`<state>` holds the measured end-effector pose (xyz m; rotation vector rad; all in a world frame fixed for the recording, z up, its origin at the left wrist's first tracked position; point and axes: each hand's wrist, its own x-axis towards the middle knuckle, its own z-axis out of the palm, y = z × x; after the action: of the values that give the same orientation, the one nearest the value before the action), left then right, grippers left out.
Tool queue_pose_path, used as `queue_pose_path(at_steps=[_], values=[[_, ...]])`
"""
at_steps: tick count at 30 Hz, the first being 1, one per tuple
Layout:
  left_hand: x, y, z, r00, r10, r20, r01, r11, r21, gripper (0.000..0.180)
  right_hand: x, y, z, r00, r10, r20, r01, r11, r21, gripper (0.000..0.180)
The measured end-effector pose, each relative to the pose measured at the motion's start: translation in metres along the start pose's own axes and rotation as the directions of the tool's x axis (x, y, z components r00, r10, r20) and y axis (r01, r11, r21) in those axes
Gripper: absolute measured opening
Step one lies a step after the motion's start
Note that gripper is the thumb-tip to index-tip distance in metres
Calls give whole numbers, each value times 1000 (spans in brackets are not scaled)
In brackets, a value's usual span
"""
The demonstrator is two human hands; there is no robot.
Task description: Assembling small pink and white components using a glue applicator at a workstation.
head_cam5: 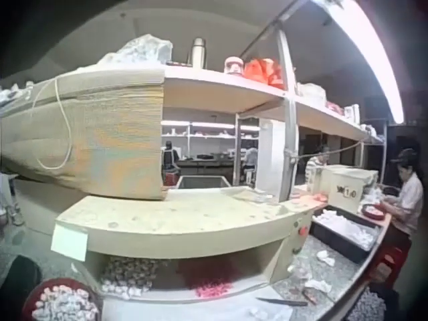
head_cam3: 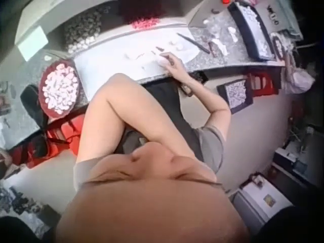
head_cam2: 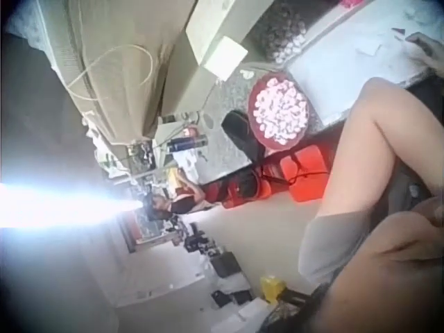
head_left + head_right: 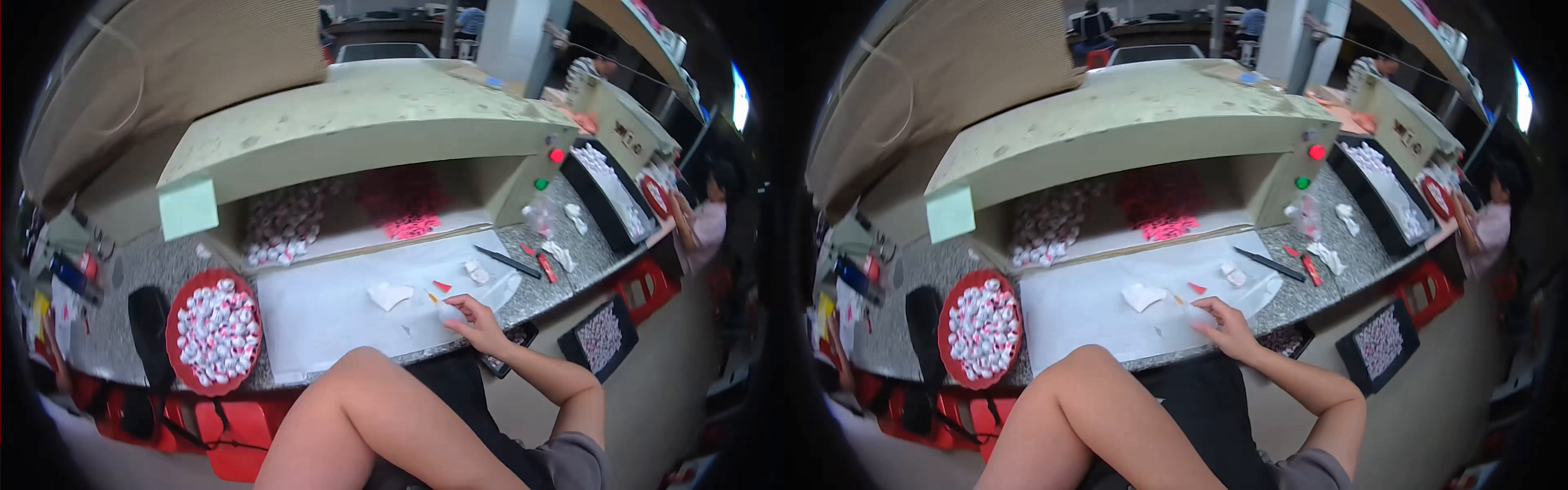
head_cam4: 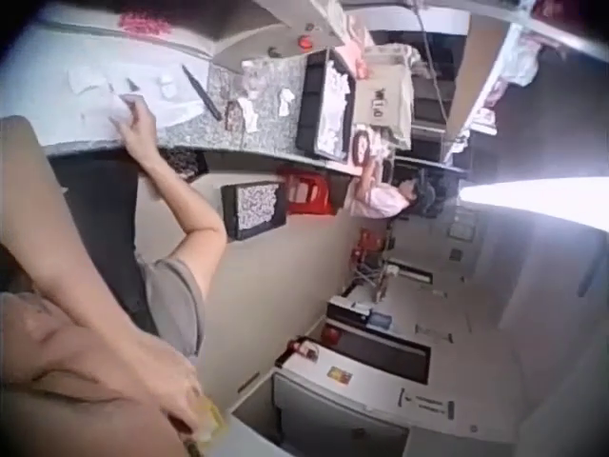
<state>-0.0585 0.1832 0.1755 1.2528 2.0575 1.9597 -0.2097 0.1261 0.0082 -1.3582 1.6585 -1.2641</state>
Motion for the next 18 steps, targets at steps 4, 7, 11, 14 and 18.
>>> queue_pose_path(at_steps=[4, 7, 11, 14, 18], values=[[-14, -22, -19, 987, 128, -102, -121, 991, 64, 10, 23, 2, 18, 992, 41, 120, -61, 985, 163, 32], [-22, -34, -34, 971, 217, -104, -207, 973, 100, 9, 40, 4, 27, 989, 53, 141, -78, 982, 173, 33], [-109, 9, -127, 950, 304, -73, -295, 949, 111, 9, 65, 9, 40, 1000, 30, -3, -26, 905, 424, 34], [-173, -29, -210, 525, -100, -845, 496, 843, 209, 3, 76, 8, 39, 963, 89, -256, 70, 832, 550, 37], [-261, -127, -336, 330, 171, -928, 916, -296, 271, 30, 71, 12, 22, 932, -150, -331, 158, 987, -3, 35]])
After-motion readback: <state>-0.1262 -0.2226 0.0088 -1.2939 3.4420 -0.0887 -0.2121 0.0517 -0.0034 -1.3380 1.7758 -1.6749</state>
